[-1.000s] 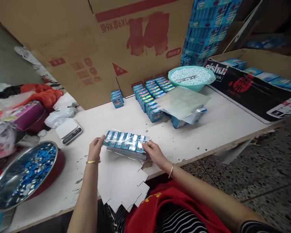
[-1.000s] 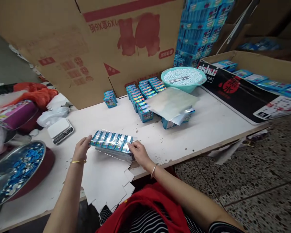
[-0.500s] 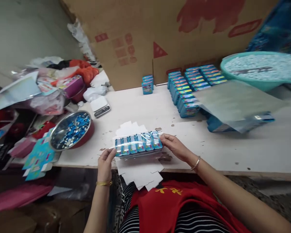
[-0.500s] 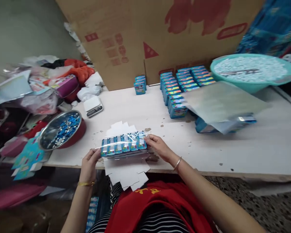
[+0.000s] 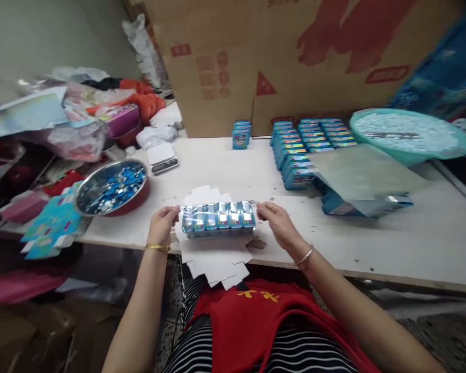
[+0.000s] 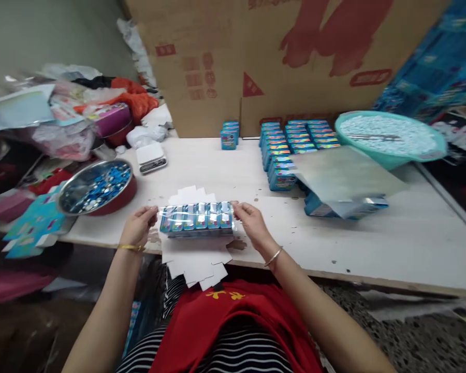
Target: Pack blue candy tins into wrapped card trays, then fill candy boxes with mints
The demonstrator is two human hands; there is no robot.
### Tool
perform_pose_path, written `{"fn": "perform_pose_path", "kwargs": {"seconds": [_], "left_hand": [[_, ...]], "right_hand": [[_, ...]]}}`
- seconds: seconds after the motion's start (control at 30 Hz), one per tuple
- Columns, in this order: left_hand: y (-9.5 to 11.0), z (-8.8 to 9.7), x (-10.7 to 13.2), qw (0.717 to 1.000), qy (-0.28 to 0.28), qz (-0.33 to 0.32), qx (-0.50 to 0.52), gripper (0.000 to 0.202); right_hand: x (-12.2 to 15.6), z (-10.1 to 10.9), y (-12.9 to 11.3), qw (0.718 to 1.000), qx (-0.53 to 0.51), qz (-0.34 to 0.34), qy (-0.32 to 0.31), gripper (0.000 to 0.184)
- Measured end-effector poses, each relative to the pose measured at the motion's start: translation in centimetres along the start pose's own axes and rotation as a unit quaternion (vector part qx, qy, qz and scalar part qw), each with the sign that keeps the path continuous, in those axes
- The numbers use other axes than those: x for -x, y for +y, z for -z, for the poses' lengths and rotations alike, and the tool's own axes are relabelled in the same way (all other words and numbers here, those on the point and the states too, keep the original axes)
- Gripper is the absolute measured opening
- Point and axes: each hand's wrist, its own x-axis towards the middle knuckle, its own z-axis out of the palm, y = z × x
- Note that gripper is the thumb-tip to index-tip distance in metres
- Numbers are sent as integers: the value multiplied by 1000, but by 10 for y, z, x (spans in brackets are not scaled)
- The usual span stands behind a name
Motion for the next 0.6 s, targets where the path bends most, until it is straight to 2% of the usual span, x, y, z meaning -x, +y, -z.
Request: {"fn": "perform_pose_path", "kwargs": {"seconds": [0.1, 0.17, 0.27, 0.37, 0.43, 0.5, 0.53, 0.6], "left_hand": [[8, 10, 22, 1000, -6, 3, 29, 27], [14, 29, 45, 998, 9, 2, 57, 27], [27, 75, 95, 993, 81, -18, 79, 23], [37, 130, 159, 979, 183, -38, 76, 18], [32, 165, 203, 963, 256, -36, 70, 19], [9, 197, 242, 943, 328, -17, 61, 23], [-9, 211, 259, 930, 363, 1, 59, 25], [-58, 238, 287, 903, 423, 46, 62, 29]], "right_hand": [[8, 0, -19, 996, 65, 53, -20, 45], [15, -7, -39, 990, 93, 84, -70, 41], [23, -32, -76, 969, 110, 117, -188, 36], [31, -79, -98, 935, 111, 120, -316, 35], [38, -122, -92, 907, 104, 113, -392, 36], [50, -173, -67, 880, 100, 97, -453, 39], [58, -200, -49, 867, 107, 83, -480, 40], [79, -254, -4, 836, 150, 51, -526, 38]]}}
